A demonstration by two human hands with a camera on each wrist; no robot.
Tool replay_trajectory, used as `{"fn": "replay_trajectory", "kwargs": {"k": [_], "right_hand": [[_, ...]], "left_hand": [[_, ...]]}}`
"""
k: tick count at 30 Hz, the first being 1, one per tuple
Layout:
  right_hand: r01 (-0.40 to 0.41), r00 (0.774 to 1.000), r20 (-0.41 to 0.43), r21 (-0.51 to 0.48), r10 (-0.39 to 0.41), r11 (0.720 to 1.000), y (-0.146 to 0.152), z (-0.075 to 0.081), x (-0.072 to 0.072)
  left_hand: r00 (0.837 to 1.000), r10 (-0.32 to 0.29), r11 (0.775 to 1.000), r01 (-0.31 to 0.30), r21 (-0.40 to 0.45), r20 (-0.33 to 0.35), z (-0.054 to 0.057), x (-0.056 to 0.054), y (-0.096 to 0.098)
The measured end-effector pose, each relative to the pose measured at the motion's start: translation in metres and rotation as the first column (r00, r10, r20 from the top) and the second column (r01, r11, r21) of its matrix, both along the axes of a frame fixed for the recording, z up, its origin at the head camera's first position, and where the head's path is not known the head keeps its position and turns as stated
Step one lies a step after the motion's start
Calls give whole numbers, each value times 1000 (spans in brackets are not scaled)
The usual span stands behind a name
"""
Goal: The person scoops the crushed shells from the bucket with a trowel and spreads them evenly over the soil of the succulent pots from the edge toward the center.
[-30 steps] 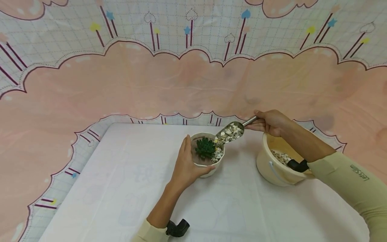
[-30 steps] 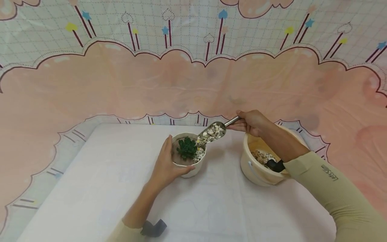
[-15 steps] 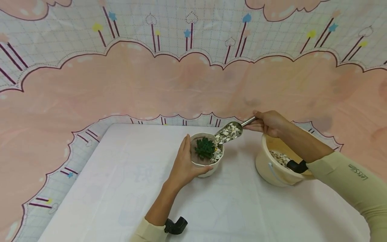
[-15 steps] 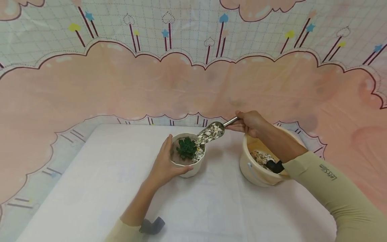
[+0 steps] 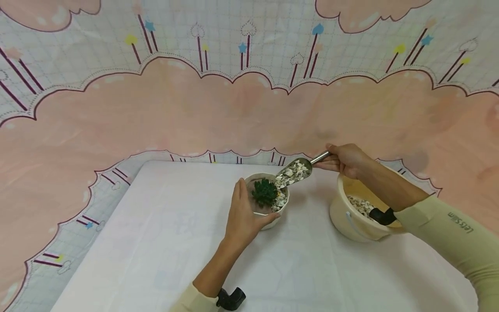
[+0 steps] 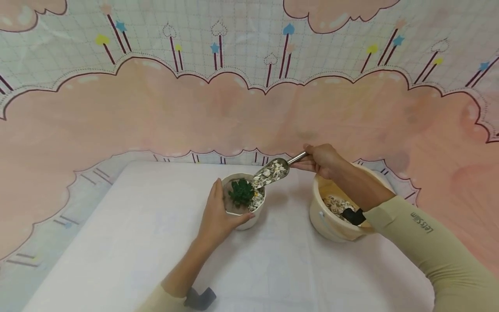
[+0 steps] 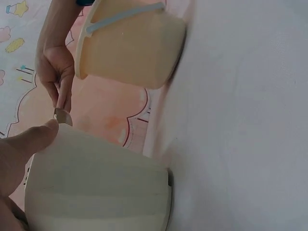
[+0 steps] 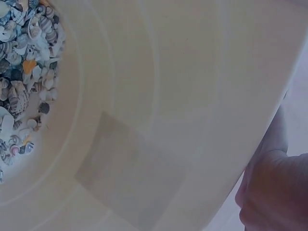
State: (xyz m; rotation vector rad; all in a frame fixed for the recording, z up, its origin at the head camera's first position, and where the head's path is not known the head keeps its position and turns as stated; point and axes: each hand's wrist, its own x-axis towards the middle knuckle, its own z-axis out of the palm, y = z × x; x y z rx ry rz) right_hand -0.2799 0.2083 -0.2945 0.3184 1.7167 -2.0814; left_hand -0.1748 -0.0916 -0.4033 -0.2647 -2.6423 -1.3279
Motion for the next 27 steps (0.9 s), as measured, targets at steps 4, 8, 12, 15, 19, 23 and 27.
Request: {"fn": "replay_trajectory", "kwargs": {"k": [4, 8, 12, 15, 19, 23, 27], "right_hand": [[12, 1000, -14, 6, -12, 1000, -2, -1, 1], [17, 1000, -22, -1, -17, 1000, 0, 0, 1], [25, 999, -22, -10, -25, 1000, 1, -1, 0], [38, 999, -21, -11, -39, 999, 1, -2, 0], [41, 999, -28, -14, -42, 999, 2, -3, 0], [49, 998, -30, -16, -50, 999, 1, -4, 0], [56, 998, -20, -21, -56, 998, 1, -5, -1]], "left_hand": [[1000, -11, 1000, 11, 4, -19, -4, -3, -4], [999, -39, 999, 40, 23, -23, -6, -7, -8], [997, -77, 996, 78, 36, -21, -7, -12, -13], [994, -113, 993, 113, 29, -5, -7, -17, -17], [988, -154, 988, 154, 21, 28, -5, -23, -23], [986, -161, 986, 160, 38, 39, -2, -23, -22], [996, -86, 996, 85, 33, 22, 0, -16, -12]]}}
